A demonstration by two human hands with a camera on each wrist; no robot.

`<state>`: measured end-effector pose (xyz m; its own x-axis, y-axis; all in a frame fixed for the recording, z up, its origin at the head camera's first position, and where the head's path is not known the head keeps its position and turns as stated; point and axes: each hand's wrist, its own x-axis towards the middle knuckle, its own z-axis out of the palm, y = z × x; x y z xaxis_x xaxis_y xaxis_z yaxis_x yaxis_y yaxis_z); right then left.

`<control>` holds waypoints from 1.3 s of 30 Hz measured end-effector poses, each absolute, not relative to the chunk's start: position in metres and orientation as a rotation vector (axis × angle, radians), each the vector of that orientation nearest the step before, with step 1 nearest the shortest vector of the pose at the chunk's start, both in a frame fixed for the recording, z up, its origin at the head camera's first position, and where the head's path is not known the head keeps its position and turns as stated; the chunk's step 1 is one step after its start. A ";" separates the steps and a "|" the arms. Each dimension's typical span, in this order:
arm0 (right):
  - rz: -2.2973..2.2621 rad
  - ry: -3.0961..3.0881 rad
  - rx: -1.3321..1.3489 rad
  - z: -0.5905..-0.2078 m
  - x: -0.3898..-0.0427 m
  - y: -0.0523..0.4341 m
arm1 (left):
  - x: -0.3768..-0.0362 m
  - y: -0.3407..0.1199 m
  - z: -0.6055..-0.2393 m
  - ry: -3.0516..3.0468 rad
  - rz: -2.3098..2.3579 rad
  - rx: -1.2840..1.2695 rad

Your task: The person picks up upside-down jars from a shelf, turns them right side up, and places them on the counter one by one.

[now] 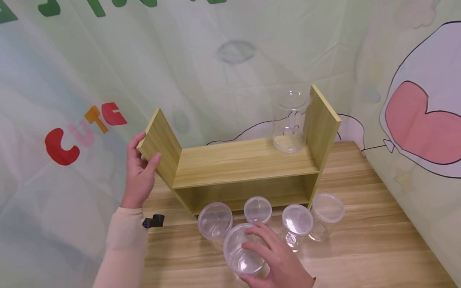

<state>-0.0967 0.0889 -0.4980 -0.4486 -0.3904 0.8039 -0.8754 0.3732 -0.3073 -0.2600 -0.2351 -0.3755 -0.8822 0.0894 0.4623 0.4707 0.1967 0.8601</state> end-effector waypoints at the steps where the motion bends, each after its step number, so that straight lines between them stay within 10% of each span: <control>1: 0.990 -2.004 1.086 -0.499 -0.097 0.089 | -0.260 -0.236 -0.375 -2.169 -1.748 -0.536; 39: 0.986 -2.078 1.042 -0.543 -0.100 0.079 | -0.260 -0.235 -0.374 -2.215 -1.763 -0.486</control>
